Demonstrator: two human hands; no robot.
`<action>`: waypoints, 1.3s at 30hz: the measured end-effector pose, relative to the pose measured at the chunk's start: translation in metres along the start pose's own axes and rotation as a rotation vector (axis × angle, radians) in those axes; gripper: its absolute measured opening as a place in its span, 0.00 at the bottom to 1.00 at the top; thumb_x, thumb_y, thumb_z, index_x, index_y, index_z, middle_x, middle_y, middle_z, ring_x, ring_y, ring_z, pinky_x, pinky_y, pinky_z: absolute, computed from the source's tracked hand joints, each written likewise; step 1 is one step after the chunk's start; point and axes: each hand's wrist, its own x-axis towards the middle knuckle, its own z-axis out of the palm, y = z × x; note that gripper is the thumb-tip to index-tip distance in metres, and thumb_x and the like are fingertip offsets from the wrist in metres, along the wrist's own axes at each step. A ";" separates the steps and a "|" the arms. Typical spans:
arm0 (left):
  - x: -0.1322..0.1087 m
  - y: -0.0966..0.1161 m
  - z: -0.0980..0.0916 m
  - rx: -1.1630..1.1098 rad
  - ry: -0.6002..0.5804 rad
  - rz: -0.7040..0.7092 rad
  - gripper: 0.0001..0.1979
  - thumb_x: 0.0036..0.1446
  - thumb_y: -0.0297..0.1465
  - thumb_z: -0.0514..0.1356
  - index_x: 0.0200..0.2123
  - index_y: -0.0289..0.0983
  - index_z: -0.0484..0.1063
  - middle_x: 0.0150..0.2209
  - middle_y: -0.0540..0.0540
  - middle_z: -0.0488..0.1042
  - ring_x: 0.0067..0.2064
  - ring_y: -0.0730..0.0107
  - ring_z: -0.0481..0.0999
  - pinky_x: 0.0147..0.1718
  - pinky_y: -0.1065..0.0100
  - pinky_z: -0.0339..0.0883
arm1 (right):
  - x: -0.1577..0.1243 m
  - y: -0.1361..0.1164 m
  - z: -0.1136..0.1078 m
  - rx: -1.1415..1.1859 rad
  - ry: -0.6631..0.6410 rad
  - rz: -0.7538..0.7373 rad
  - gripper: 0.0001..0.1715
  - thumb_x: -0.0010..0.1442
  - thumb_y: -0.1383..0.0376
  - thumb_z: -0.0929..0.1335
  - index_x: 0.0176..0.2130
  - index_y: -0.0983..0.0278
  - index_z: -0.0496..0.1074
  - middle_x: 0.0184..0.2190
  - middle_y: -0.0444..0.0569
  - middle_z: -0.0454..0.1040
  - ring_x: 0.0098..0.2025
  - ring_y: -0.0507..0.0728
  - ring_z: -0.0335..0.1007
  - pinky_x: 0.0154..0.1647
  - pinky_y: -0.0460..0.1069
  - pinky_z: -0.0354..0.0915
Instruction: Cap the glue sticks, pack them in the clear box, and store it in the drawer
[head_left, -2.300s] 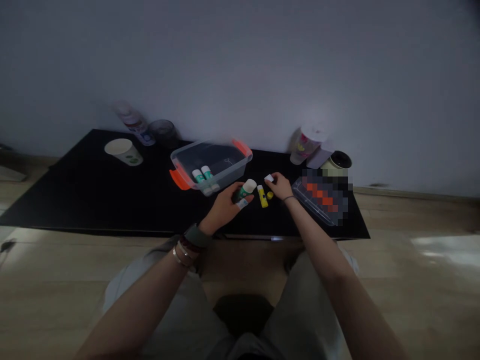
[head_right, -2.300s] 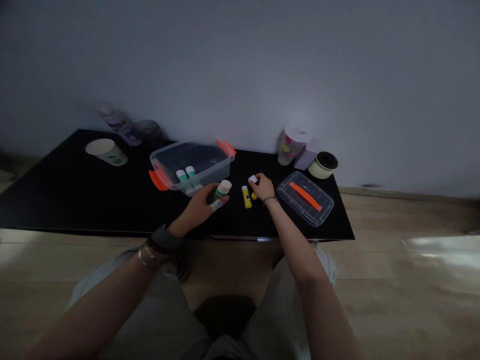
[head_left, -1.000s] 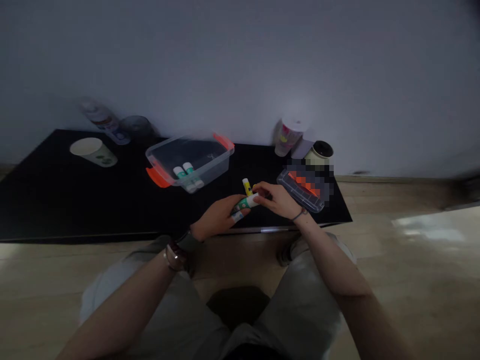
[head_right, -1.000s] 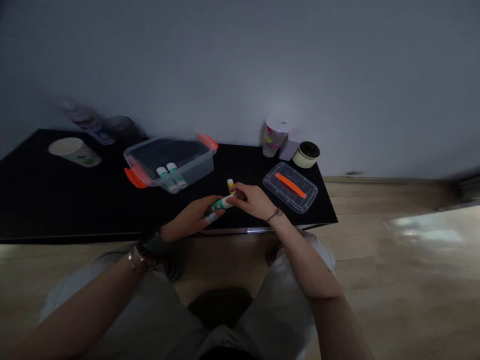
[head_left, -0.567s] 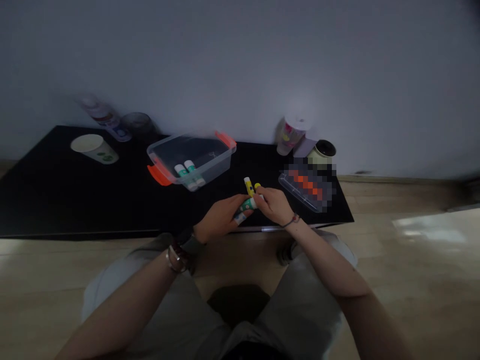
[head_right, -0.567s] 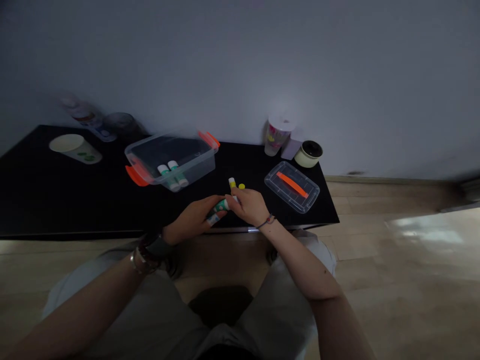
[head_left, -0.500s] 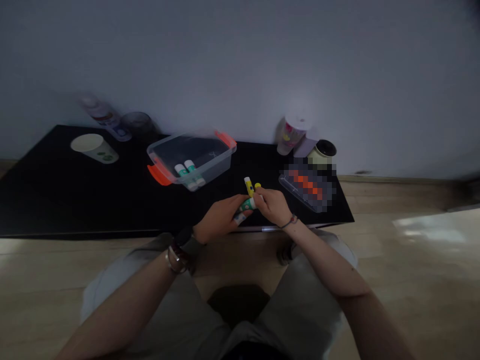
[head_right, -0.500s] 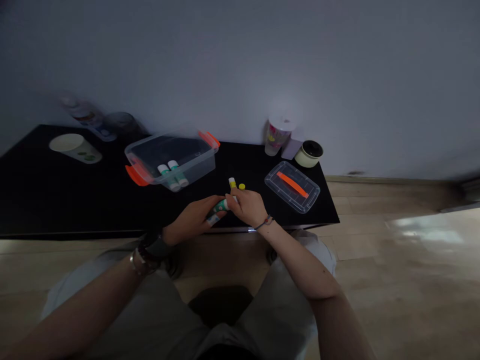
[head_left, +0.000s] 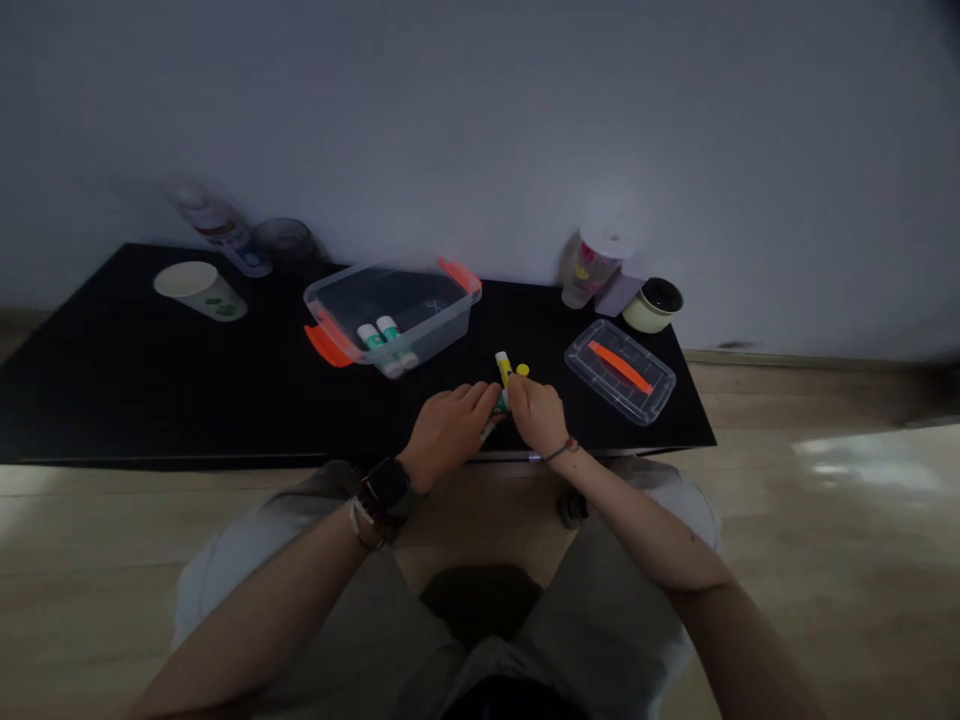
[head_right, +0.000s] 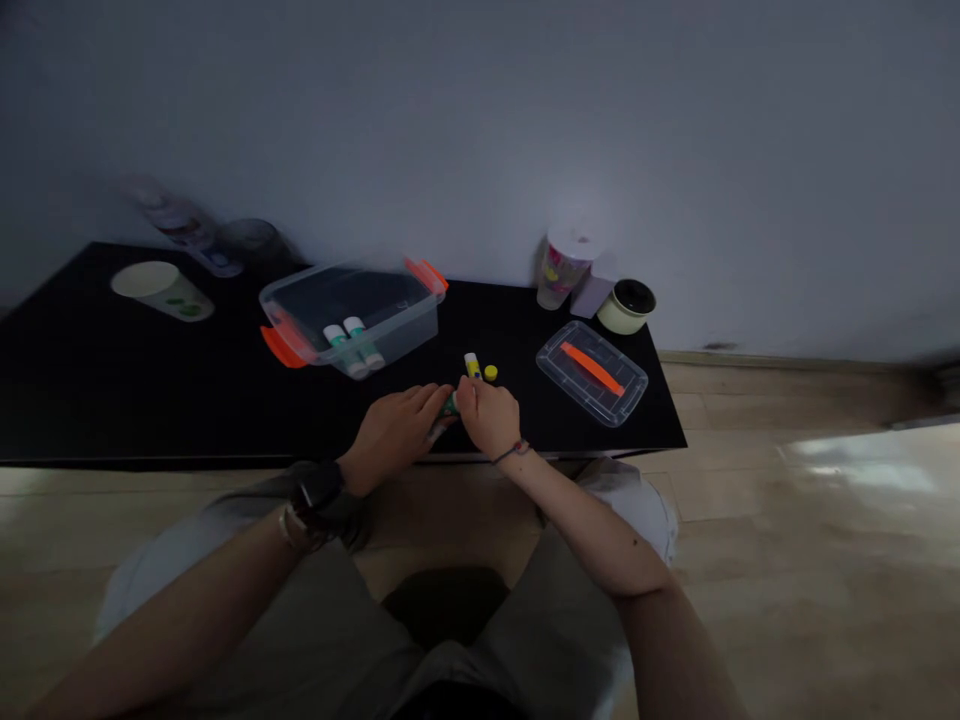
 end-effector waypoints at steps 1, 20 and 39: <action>0.000 0.000 0.000 0.010 -0.007 0.004 0.17 0.67 0.35 0.53 0.55 0.35 0.67 0.45 0.38 0.76 0.45 0.56 0.77 0.38 0.62 0.70 | 0.001 0.001 0.001 0.021 -0.009 0.005 0.21 0.72 0.60 0.57 0.35 0.64 0.74 0.26 0.49 0.73 0.26 0.52 0.65 0.28 0.46 0.47; 0.013 0.001 0.011 -1.465 0.210 -0.296 0.24 0.63 0.46 0.57 0.55 0.38 0.62 0.55 0.38 0.74 0.56 0.59 0.73 0.57 0.55 0.64 | -0.005 0.007 0.003 0.609 -0.265 -0.267 0.25 0.63 0.57 0.68 0.56 0.66 0.65 0.44 0.53 0.74 0.40 0.55 0.71 0.41 0.49 0.65; 0.008 -0.011 0.003 -1.507 0.302 -0.282 0.21 0.64 0.50 0.55 0.45 0.37 0.69 0.51 0.39 0.77 0.56 0.56 0.74 0.57 0.54 0.64 | 0.002 0.000 0.000 0.824 -0.475 -0.125 0.25 0.59 0.46 0.68 0.31 0.64 0.64 0.22 0.40 0.64 0.25 0.49 0.60 0.27 0.45 0.55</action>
